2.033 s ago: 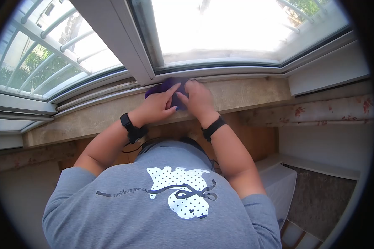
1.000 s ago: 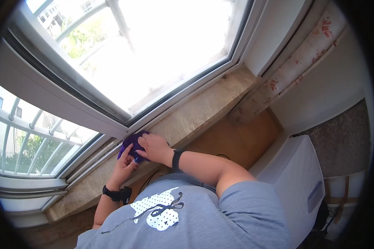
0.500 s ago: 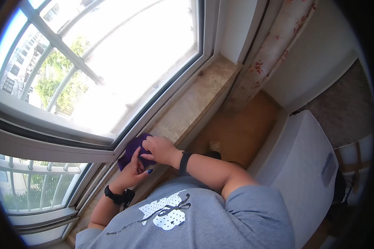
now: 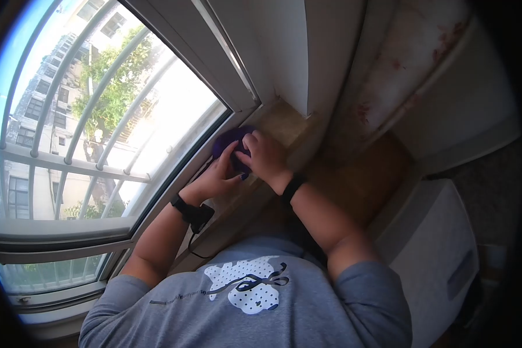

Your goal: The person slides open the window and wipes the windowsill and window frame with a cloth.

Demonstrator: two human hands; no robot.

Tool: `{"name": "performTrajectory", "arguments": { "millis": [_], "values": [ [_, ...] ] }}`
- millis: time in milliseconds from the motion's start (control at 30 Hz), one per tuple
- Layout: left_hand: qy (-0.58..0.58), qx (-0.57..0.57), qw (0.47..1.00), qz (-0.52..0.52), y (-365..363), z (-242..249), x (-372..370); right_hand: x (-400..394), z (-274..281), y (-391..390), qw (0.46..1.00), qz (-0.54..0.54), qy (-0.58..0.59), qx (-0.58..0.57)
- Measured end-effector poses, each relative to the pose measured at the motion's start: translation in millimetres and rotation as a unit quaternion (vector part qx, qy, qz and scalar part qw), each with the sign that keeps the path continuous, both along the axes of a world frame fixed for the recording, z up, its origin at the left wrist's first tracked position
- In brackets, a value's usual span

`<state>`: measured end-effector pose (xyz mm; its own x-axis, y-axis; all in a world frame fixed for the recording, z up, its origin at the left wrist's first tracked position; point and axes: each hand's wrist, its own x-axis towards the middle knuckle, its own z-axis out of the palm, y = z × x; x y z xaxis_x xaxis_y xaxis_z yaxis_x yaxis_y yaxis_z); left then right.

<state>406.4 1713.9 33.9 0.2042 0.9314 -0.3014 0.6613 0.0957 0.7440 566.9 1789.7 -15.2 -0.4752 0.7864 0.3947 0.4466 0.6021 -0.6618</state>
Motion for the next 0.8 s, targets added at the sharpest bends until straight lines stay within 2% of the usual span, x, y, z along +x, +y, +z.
{"name": "performTrajectory", "arguments": {
  "millis": [100, 200, 300, 400, 500, 700, 800],
  "values": [
    [-0.005, 0.044, 0.998, -0.040, 48, -8, 23, 19, -12, 31, 0.998, -0.053, 0.006, 0.040],
    [-0.030, 0.207, 0.971, -0.120, 88, -24, 38, 31, -16, 50, 0.992, -0.103, -0.002, 0.078],
    [-0.020, 0.142, 0.985, -0.093, 105, -16, 53, 41, -14, 56, 0.987, -0.124, -0.026, 0.100],
    [-0.105, 0.040, 0.991, -0.074, 120, -11, 59, 48, -14, 59, 0.984, -0.140, 0.005, 0.106],
    [-0.104, 0.018, 0.993, -0.056, 121, -5, 64, 50, -12, 60, 0.988, -0.128, -0.013, 0.083],
    [-0.110, 0.078, 0.990, -0.048, 111, -27, 57, 48, -5, 52, 0.991, -0.119, -0.027, 0.061],
    [-0.186, -0.007, 0.983, -0.005, 81, -15, 42, 42, 2, 31, 0.996, -0.067, -0.021, 0.053]
  ]
}}
